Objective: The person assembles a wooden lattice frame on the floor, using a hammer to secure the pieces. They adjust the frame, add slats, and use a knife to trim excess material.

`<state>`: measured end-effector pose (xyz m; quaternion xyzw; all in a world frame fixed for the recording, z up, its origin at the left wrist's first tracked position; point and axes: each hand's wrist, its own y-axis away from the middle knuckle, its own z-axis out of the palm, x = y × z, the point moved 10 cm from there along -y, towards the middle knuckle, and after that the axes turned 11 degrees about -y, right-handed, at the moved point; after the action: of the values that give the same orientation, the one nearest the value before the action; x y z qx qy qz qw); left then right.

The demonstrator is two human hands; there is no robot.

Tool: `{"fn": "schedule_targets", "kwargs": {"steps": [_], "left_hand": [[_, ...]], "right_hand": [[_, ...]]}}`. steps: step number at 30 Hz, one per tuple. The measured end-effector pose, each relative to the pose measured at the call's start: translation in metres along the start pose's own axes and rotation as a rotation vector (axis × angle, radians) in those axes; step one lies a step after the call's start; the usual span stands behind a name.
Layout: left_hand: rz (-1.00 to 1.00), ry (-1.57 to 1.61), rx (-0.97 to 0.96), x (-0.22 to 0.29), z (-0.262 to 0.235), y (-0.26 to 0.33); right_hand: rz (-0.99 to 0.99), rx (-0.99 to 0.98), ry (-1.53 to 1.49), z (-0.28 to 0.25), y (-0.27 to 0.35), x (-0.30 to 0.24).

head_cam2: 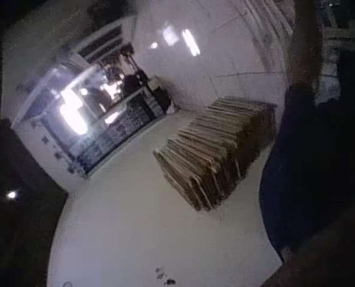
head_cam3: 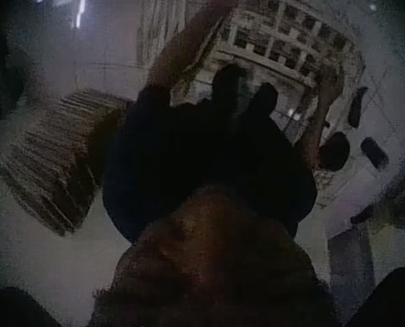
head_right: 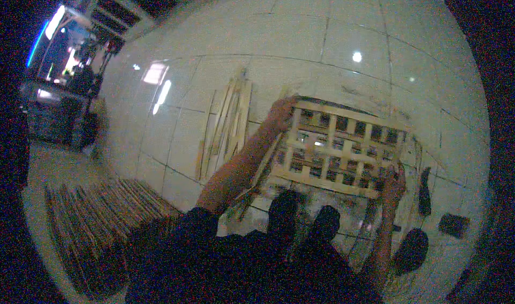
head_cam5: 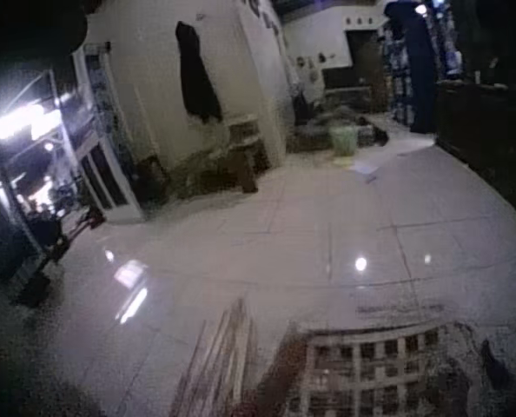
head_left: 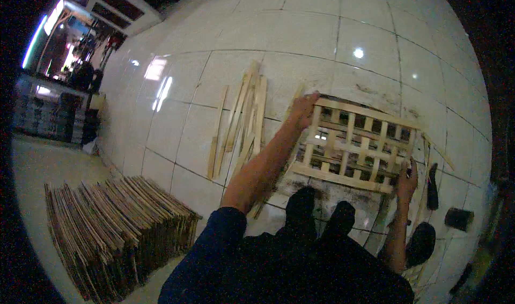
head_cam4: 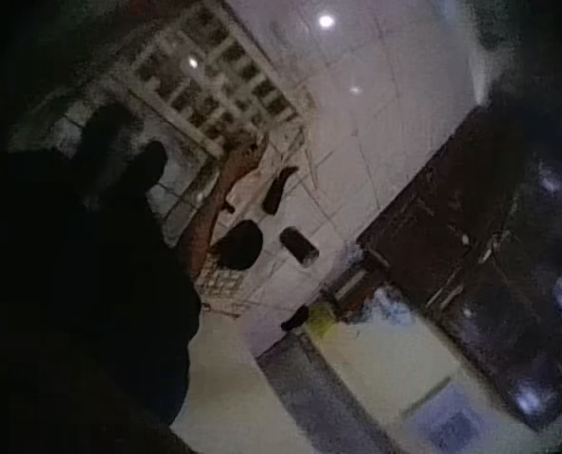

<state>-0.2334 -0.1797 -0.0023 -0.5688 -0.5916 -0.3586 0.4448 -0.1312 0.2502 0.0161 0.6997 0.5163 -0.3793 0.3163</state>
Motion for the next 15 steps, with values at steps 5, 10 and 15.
{"fn": "schedule_targets", "kwargs": {"steps": [5, 10, 15], "left_hand": [[-0.254, -0.484, 0.376, -0.035, 0.011, 0.022], [0.232, -0.736, 0.359, 0.048, 0.055, 0.024], [0.438, -0.790, -0.019, 0.082, 0.153, 0.027]], "right_hand": [[0.057, -0.013, 0.019, 0.006, -0.003, 0.064], [-0.216, 0.081, 0.538, 0.029, 0.003, 0.056], [-0.217, 0.126, 0.554, 0.030, 0.006, 0.033]]}}
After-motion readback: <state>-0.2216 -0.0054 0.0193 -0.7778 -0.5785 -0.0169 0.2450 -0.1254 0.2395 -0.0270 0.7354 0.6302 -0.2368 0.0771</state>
